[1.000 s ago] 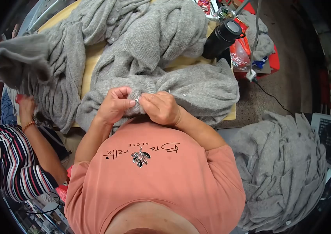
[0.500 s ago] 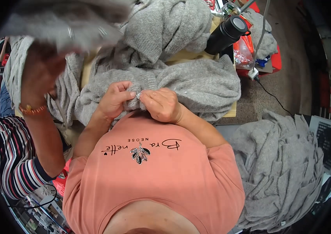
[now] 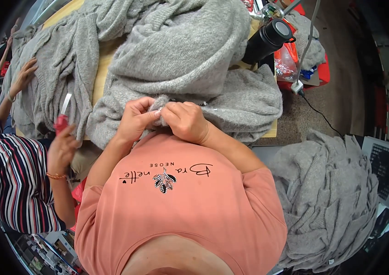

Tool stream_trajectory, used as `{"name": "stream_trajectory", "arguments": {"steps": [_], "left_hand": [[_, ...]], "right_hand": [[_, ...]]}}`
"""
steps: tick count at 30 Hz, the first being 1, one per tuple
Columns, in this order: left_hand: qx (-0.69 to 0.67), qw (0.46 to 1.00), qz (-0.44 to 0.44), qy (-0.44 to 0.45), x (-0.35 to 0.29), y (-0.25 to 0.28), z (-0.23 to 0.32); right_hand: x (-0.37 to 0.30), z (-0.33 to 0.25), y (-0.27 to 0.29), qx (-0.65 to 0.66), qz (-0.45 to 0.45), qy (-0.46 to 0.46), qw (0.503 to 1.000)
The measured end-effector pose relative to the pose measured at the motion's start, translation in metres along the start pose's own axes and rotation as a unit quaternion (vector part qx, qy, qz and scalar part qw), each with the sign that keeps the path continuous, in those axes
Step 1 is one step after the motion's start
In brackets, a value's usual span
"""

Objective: Inspecting and trimming loose threads from grey knit garments in a sewing factory.

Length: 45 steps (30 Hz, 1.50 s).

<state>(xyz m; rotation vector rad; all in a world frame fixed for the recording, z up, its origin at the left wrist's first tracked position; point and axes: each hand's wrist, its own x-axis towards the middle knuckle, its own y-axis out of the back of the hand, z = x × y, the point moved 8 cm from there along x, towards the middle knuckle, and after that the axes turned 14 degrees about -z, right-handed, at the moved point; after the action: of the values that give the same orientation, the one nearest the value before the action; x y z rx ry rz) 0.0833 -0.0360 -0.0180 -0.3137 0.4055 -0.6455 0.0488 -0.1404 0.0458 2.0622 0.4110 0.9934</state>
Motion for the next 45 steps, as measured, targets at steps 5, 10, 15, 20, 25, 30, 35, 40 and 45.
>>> {"name": "stream_trajectory", "arguments": {"steps": [5,10,15,20,25,30,35,40,45], "left_hand": [[0.109,0.992,0.047,-0.05,-0.006,0.012,0.003],[0.113,0.991,0.076,-0.02,-0.012,0.017,-0.01],[0.212,0.97,0.108,-0.051,-0.013,0.017,0.009],[0.333,0.926,0.147,-0.098,-0.017,0.014,0.02],[0.541,0.778,0.15,-0.283,-0.026,-0.016,0.039],[0.517,0.794,0.148,-0.282,-0.02,-0.017,0.049],[0.467,0.84,0.187,-0.205,-0.017,0.021,0.056],[0.235,0.962,0.12,-0.073,0.0,0.032,0.035],[0.208,0.973,0.063,-0.073,0.005,0.008,0.037]], "right_hand": [[0.008,0.027,-0.013,0.167,-0.026,-0.043,0.985],[0.002,0.046,-0.042,0.426,-0.185,-0.152,0.872],[0.005,0.051,-0.037,0.363,-0.106,-0.193,0.905],[0.0,0.054,-0.049,0.36,-0.166,-0.259,0.881],[-0.001,0.048,-0.033,0.232,-0.074,-0.242,0.939],[0.012,0.035,-0.011,0.097,0.027,-0.166,0.981],[-0.016,0.075,0.029,0.139,0.118,-0.293,0.939],[-0.001,0.075,0.015,0.004,-0.082,-0.229,0.97],[0.016,0.046,0.007,0.202,-0.035,-0.175,0.963]]}}
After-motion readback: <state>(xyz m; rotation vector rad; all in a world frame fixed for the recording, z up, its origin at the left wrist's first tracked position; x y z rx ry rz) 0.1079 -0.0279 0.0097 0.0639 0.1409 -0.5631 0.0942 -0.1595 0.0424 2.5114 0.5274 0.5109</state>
